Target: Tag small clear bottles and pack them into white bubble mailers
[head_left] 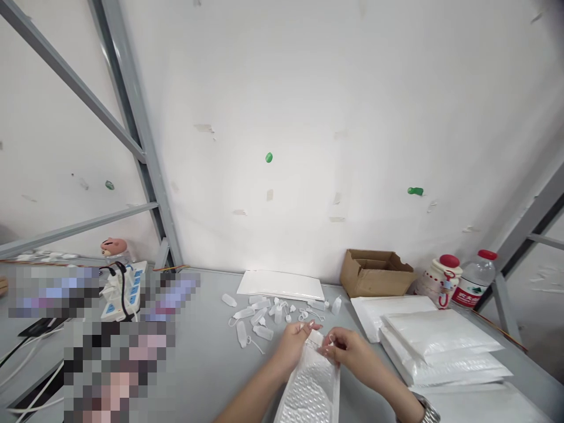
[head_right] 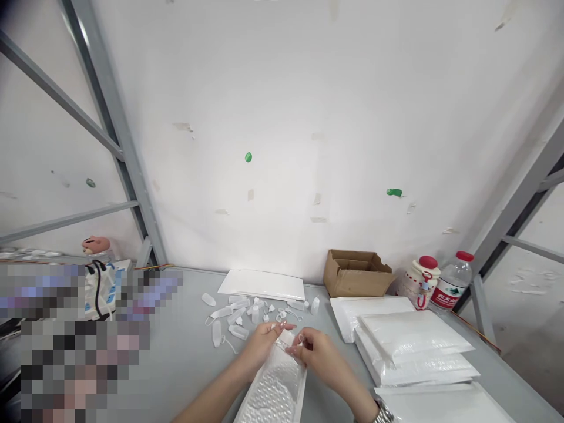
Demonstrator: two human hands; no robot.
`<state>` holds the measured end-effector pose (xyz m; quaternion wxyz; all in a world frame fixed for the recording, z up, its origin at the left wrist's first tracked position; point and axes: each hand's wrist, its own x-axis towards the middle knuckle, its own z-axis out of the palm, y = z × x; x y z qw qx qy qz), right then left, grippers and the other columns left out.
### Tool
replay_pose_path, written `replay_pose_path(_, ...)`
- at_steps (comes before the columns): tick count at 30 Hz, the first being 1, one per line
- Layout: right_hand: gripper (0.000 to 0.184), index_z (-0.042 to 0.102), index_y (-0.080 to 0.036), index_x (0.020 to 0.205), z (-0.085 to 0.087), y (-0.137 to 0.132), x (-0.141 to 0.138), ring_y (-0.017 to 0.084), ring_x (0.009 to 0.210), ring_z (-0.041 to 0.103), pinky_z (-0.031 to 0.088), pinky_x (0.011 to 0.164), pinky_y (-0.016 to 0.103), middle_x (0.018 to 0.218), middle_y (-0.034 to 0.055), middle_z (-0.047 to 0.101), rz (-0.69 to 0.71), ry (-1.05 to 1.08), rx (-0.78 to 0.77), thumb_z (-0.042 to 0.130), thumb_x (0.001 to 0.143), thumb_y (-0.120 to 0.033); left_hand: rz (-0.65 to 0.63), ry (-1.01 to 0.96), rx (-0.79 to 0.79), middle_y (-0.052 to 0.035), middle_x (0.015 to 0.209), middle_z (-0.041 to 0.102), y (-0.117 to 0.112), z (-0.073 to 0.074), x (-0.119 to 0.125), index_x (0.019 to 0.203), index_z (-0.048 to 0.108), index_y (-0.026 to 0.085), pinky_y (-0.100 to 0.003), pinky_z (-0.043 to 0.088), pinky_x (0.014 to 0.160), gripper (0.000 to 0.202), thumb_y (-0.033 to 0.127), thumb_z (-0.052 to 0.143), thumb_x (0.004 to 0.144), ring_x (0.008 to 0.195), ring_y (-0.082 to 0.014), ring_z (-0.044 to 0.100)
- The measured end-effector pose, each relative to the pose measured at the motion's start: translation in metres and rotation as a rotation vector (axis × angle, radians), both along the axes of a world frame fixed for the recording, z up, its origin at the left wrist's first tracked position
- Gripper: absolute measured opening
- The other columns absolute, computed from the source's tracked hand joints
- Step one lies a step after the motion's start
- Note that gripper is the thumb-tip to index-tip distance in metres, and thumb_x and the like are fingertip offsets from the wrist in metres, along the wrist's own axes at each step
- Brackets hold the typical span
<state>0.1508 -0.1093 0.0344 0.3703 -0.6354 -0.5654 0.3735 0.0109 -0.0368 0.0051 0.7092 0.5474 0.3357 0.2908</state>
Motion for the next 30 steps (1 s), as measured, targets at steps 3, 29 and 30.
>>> replay_pose_path(3,0.019,0.051,-0.022,0.082,-0.009,-0.001,-0.005,0.012,0.049,0.048,0.036,0.049,0.022,0.05,-0.0089,0.047,-0.119,-0.109,0.042,0.061,0.068,-0.029,0.0,-0.02,-0.045,-0.0053,0.073,0.065,-0.002,0.001,0.001,0.081,0.066,0.015,-0.034,0.04,0.075,0.055,0.064,0.058,0.059,0.078,-0.0236,0.058)
replay_pose_path(29,0.031,0.066,-0.018,0.08,-0.034,0.059,0.047,0.026,0.083,0.058,0.044,0.076,0.037,0.085,0.0111,0.067,-0.551,-0.486,0.345,0.041,0.081,-0.037,0.067,-0.055,-0.186,-0.0058,0.065,0.065,0.004,0.001,-0.003,0.071,0.065,0.015,-0.035,0.041,0.075,0.055,0.067,0.06,0.056,0.071,-0.0245,0.061)
replay_pose_path(30,0.031,0.065,-0.019,0.08,-0.032,0.056,0.043,0.026,0.085,0.058,0.043,0.077,0.037,0.087,0.0108,0.067,-0.557,-0.463,0.355,0.04,0.082,-0.037,0.073,-0.056,-0.191,-0.0058,0.065,0.065,0.005,0.001,-0.003,0.072,0.065,0.014,-0.034,0.041,0.074,0.055,0.067,0.06,0.056,0.071,-0.0243,0.061)
